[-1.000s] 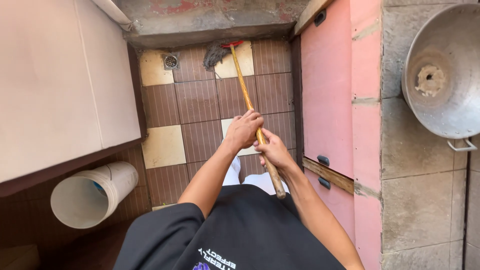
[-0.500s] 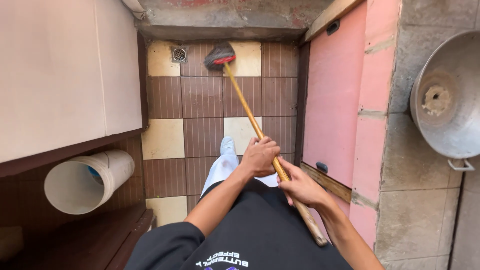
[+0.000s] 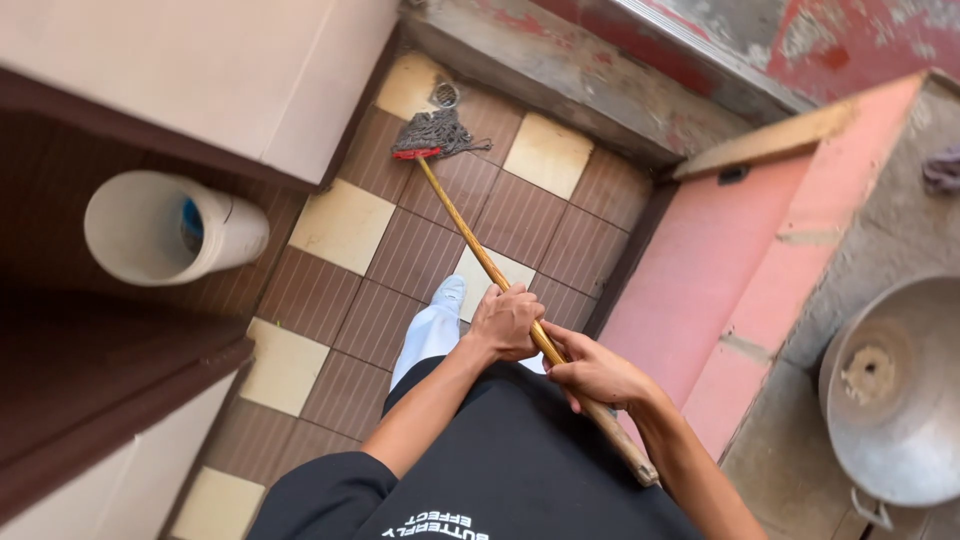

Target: Mopping the tiled floor in a kitchen area using a mop and water bucket.

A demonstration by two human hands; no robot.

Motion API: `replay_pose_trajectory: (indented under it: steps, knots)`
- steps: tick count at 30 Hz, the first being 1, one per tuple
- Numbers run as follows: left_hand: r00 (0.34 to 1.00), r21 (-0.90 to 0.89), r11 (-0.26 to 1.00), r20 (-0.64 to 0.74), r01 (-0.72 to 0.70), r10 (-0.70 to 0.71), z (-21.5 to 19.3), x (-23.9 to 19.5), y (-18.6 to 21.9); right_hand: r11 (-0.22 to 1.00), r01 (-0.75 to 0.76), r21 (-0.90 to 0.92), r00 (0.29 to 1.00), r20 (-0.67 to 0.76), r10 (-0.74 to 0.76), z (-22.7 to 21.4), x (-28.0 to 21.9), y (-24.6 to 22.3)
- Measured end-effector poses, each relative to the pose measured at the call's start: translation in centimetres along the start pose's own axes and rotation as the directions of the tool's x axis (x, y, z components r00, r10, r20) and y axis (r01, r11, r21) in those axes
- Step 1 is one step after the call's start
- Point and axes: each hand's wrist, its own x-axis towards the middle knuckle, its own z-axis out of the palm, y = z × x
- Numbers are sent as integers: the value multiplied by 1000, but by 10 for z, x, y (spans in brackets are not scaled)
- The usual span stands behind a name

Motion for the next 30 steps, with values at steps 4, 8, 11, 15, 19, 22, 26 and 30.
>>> replay_pose_trajectory:
  steps: [4, 8, 11, 15, 19, 22, 26, 30]
  knots:
    - [988, -41, 996, -131, 79, -84, 15, -10, 1, 987, -15, -157, 998, 65, 26, -10, 5, -5]
    - [943, -134, 968, -235, 211, -238, 25, -31, 0, 951, -63, -303, 987, 125, 105, 0, 11, -18]
    - [927, -131, 957, -245, 258, -283, 29, -34, 1, 858, -14, -514, 986, 134, 97, -2, 15, -27]
    - [824, -204, 941, -457, 270, -335, 59, -49, 4, 851, 27, -525, 951, 276, 140, -5, 20, -28]
    - [749, -240, 921, -535, 307, -390, 53, -69, 14, 806, 39, -591, 908, 357, 218, 7, 24, -39]
    - [731, -284, 869, -470, 404, -494, 44, -83, 23, 767, 50, -640, 889, 378, 258, 18, 29, -51]
    - [639, -321, 803, -489, 501, -594, 33, -95, 31, 652, 169, -739, 846, 448, 289, 18, 55, -60]
    - [542, -429, 699, -442, 572, -715, 29, -126, 34, 625, 279, -729, 764, 563, 316, 47, 85, -60]
